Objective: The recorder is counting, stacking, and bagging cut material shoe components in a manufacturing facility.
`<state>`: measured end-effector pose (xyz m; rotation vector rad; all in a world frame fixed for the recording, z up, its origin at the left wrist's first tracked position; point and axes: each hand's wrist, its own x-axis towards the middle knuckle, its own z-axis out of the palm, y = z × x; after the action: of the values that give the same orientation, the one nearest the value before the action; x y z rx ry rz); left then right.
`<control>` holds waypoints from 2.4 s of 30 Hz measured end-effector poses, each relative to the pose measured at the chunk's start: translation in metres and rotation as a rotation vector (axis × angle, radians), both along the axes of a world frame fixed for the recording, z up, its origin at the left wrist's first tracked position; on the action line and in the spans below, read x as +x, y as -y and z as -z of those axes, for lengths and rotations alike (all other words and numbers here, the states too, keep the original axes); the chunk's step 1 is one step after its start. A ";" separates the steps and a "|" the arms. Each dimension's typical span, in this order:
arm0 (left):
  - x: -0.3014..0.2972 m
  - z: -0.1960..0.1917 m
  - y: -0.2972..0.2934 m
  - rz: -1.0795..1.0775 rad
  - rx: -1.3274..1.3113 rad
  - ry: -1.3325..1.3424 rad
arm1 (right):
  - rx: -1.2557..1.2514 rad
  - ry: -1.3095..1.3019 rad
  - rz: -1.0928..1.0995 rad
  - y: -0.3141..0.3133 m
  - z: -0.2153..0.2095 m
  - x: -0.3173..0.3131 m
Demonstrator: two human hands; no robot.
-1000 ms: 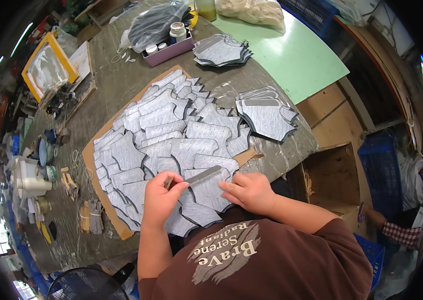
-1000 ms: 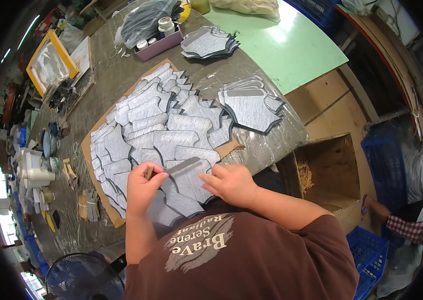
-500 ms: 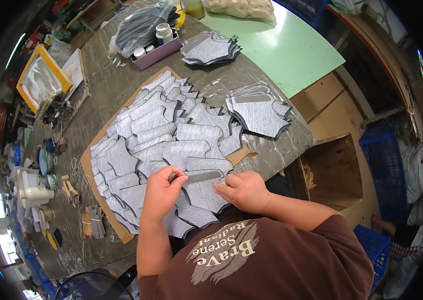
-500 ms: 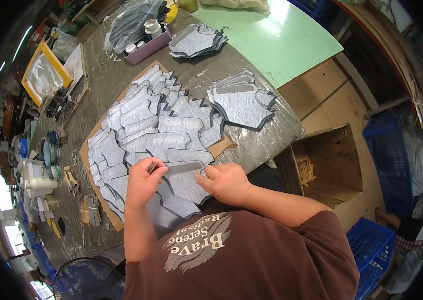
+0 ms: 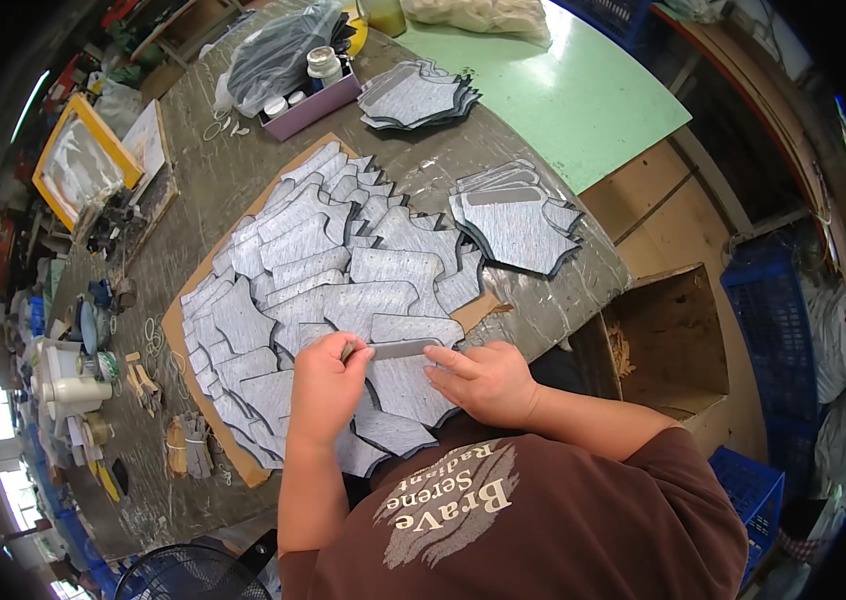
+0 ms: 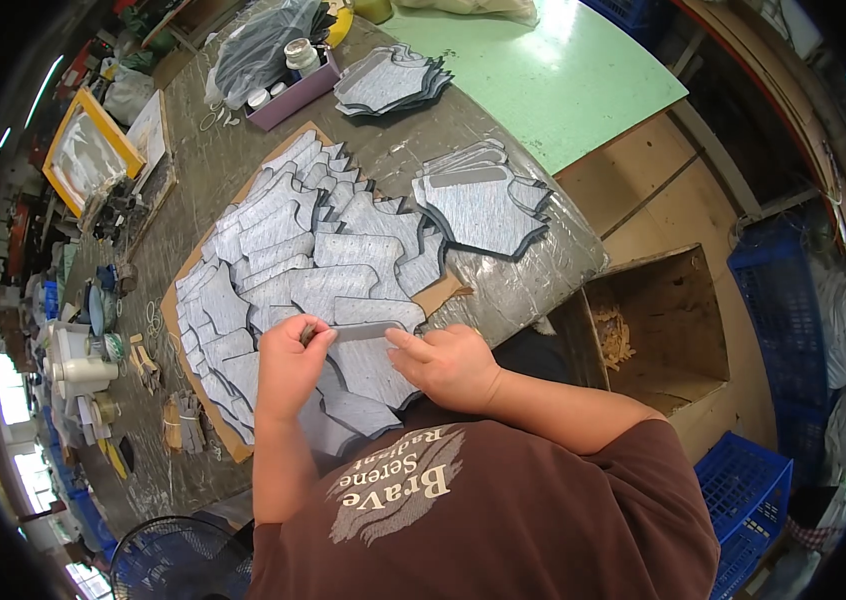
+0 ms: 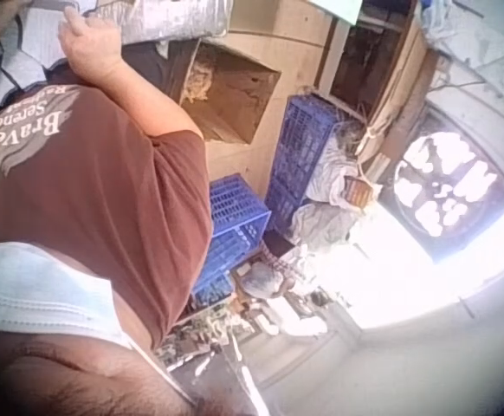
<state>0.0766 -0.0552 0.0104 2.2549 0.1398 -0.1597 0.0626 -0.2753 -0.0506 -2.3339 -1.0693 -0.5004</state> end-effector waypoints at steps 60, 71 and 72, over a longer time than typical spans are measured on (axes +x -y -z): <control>-0.030 0.016 0.027 0.259 -0.015 0.523 | 0.487 -0.834 -0.074 -0.032 -0.067 0.024; -0.035 0.017 0.027 0.274 -0.127 0.491 | 0.537 -0.900 -0.187 -0.035 -0.061 0.025; -0.036 0.017 0.027 0.274 -0.126 0.491 | 0.584 -0.983 -0.194 -0.035 -0.061 0.025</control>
<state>0.0408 -0.0820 -0.0069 2.1117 -0.4291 0.2356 0.0873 -0.2403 0.0101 -1.5834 -0.5386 0.3640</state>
